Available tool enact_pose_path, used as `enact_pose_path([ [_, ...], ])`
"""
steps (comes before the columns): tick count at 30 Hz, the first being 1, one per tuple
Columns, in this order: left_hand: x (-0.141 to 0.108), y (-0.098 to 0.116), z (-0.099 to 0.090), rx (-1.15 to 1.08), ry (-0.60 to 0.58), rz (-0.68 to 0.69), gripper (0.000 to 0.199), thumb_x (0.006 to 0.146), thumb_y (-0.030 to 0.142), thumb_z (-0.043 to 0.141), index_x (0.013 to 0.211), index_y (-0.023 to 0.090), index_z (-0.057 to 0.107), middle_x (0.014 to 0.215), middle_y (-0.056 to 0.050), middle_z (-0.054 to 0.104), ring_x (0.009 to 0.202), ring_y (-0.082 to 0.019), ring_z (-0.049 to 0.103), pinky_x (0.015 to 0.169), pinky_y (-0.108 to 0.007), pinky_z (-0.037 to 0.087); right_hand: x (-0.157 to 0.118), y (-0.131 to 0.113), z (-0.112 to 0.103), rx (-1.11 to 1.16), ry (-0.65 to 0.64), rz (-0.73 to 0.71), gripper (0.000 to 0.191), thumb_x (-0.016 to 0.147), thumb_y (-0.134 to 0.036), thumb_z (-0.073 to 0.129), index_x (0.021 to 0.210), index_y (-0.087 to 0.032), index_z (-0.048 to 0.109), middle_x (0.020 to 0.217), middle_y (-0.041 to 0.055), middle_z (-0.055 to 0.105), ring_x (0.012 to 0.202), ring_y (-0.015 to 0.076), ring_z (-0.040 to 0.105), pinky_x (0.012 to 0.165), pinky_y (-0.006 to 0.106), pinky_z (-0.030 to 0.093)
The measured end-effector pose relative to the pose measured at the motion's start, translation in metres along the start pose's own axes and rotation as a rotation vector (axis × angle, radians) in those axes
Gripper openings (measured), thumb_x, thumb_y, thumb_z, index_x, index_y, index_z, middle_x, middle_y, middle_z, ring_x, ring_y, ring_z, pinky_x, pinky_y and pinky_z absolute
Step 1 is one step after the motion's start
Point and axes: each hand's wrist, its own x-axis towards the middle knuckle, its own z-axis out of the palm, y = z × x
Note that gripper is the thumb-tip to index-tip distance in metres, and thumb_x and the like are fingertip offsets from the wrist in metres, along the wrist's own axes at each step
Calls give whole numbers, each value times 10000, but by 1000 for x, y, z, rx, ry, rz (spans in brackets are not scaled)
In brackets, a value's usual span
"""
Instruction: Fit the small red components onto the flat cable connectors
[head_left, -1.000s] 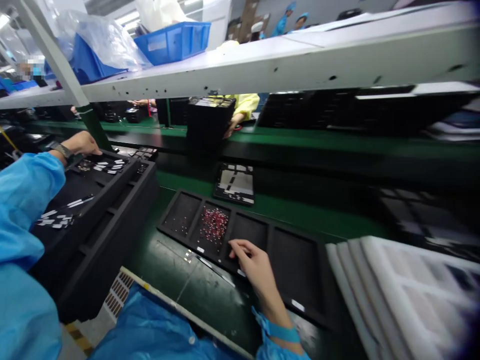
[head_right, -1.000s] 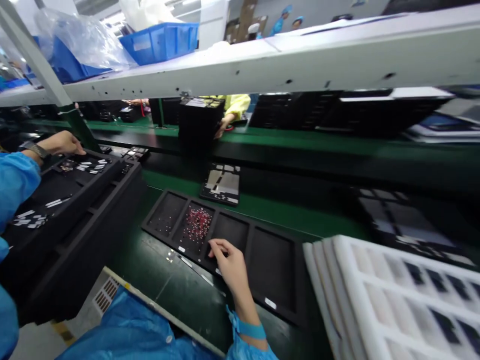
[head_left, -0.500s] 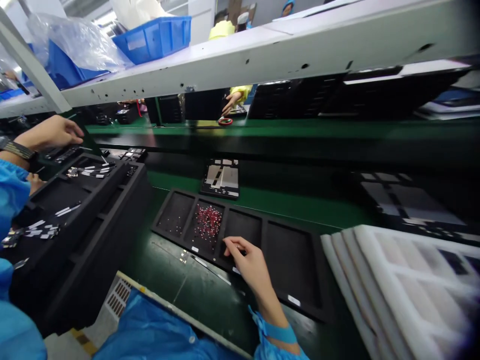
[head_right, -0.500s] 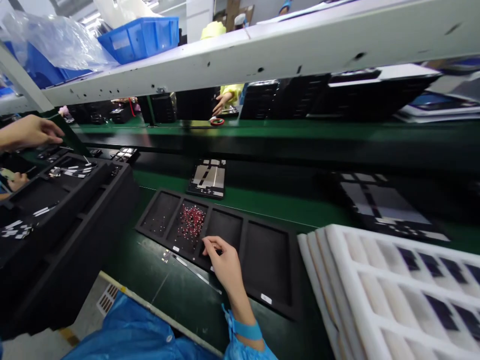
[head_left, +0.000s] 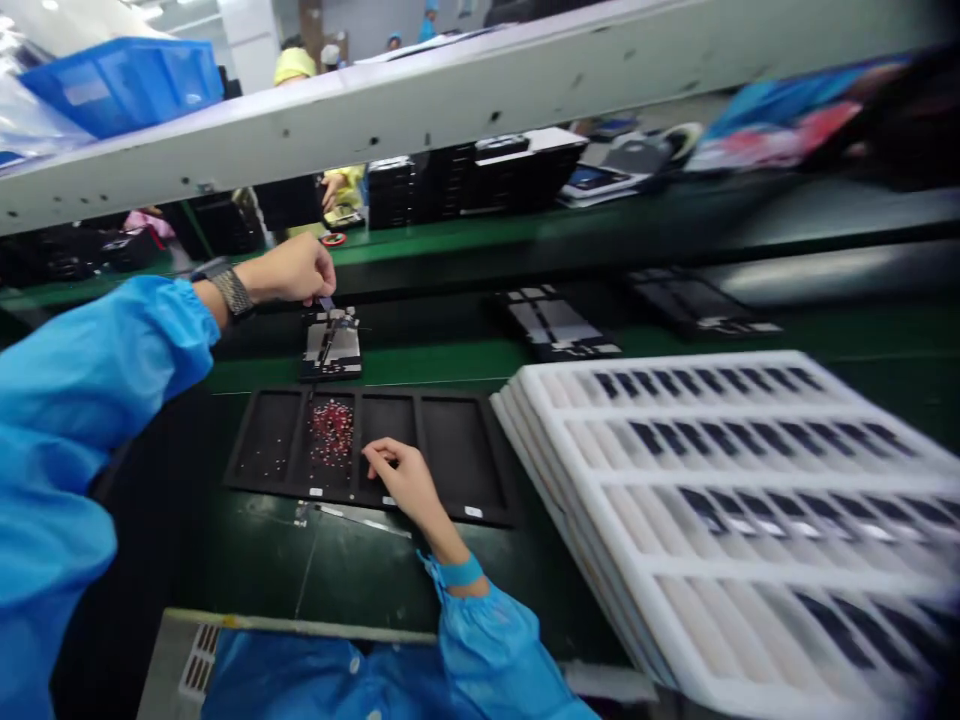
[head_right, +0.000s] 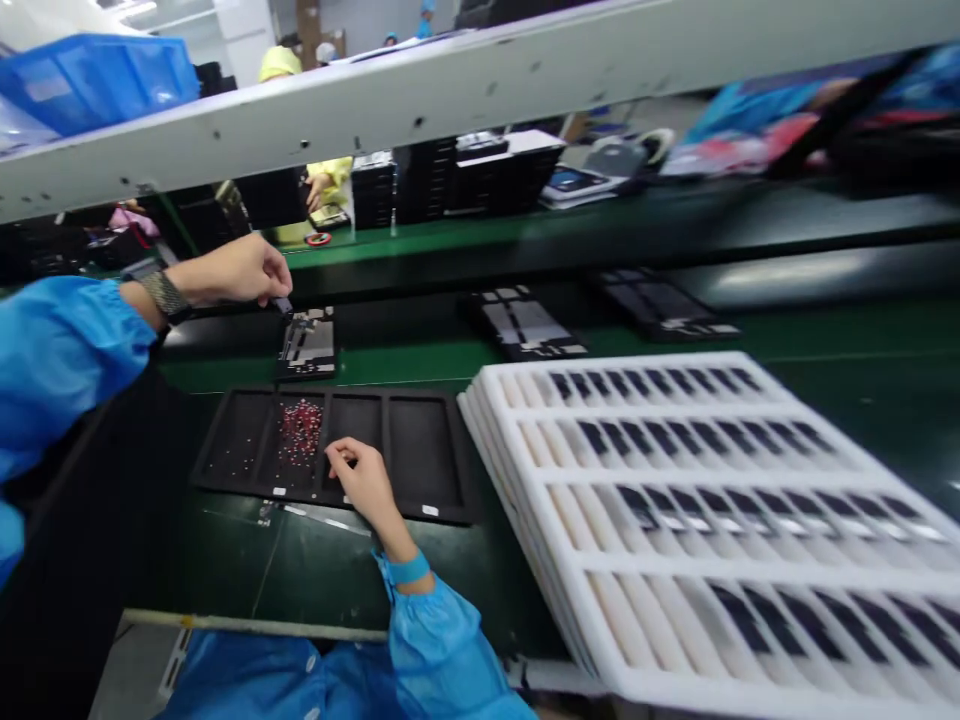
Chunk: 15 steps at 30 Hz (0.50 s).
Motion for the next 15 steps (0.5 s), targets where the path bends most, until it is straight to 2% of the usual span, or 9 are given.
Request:
enact_pose_path([
  [2,35,-3,21,-5,44,-107,25,771,154,789,757,147,771,648,-19,622,827,-275,742,854,-389,569,2,2,-1,9,21,0,265,903,-433,646,806,-195,711,624,35,701,625,198,671,694,302,513],
  [5,68,-16,35,10,87,-274,91,727,124,811,688,131,729,605,-8,574,979,-339,747,951,-434,561,4,2,-1,26,33,7,222,900,-374,628,792,-194,699,624,28,699,622,188,668,691,289,505],
  [7,76,-27,37,-24,93,-333,130,707,81,810,648,125,702,598,-12,574,1016,-361,743,974,-465,562,3,0,-1,32,30,6,209,899,-354,622,789,-194,698,623,24,698,622,185,666,688,284,500],
  [10,80,-40,37,-226,173,-405,162,692,5,804,649,116,694,602,-24,601,991,-353,748,969,-486,578,1,-2,0,34,20,-1,205,907,-347,622,792,-196,699,625,20,699,624,183,664,681,278,494],
  [15,94,-53,37,-594,390,-495,76,834,-19,746,885,17,703,708,-84,667,888,-287,757,809,-421,620,1,-3,0,20,25,1,193,906,-324,622,785,-197,701,621,15,696,628,182,662,694,279,492],
])
